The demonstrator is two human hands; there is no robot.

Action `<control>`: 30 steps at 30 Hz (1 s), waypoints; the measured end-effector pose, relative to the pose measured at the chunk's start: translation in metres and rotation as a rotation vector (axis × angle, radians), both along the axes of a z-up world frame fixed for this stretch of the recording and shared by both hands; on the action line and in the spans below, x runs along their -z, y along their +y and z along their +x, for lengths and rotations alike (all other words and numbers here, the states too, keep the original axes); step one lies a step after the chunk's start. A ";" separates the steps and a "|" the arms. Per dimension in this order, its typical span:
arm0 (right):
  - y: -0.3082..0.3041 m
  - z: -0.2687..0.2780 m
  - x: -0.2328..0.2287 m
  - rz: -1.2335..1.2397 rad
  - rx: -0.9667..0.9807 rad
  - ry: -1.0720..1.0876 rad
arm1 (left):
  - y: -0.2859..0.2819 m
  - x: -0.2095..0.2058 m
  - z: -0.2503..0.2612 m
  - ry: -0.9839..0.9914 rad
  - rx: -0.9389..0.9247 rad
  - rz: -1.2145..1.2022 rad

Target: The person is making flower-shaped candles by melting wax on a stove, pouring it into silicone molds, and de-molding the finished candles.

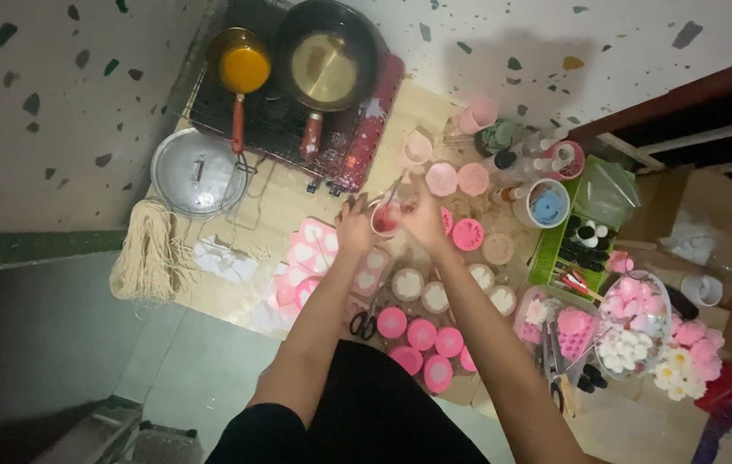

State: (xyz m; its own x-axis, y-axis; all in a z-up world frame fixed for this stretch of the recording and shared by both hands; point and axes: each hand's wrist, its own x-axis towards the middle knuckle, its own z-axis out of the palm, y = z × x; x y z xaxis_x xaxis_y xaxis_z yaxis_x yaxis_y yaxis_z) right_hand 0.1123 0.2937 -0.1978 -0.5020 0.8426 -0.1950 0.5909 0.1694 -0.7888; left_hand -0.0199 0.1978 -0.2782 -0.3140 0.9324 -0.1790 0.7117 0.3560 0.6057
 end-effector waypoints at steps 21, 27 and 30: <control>-0.032 0.012 -0.063 0.156 -0.335 -0.296 | -0.013 -0.016 0.026 0.000 -0.209 0.165; -0.032 0.014 -0.055 0.327 -0.314 -0.138 | -0.008 -0.016 0.025 -0.004 -0.211 -0.034; -0.029 0.019 -0.033 0.217 -0.271 -0.290 | -0.009 0.000 0.027 0.033 -0.243 0.069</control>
